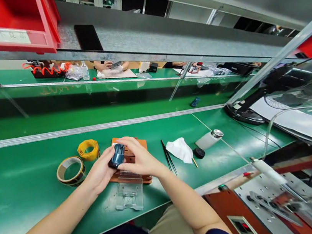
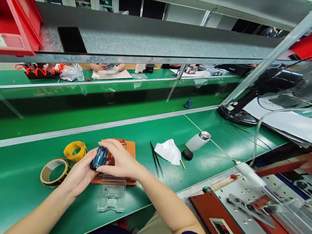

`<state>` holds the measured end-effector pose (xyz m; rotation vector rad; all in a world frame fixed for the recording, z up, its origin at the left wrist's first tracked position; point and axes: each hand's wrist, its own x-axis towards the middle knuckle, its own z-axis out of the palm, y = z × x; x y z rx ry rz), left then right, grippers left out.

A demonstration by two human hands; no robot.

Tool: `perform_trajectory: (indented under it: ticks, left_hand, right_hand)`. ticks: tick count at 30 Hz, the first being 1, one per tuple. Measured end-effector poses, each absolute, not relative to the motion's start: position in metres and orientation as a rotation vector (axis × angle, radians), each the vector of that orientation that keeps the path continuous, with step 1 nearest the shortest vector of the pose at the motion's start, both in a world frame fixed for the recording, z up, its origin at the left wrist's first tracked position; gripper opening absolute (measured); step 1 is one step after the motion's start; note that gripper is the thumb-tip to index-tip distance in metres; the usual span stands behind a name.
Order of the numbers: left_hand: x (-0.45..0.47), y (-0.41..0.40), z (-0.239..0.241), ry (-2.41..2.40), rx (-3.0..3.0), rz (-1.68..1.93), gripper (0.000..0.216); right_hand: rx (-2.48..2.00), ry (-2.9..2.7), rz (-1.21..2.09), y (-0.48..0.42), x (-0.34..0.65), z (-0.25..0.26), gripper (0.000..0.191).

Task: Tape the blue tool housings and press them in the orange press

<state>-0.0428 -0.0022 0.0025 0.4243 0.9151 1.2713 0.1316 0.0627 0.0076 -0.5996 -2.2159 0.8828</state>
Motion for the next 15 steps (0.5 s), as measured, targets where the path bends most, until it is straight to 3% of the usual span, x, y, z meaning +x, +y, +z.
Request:
perform_trajectory:
  ticks: [3,7,15]
  left_hand:
    - [-0.034,-0.004,-0.003,0.959,0.461,1.235,0.034]
    - [-0.027,-0.006,-0.01,0.982,0.497,1.259,0.04]
    - [-0.048,-0.024,-0.009,1.215,0.921,1.398,0.052]
  right_hand:
    - [-0.65,-2.28,0.875,0.056,0.136,-0.002,0.089]
    - [-0.666,-2.269,0.901,0.054,0.136,-0.012,0.098]
    - [-0.966,-2.169,0.795,0.101,0.143,-0.029,0.083]
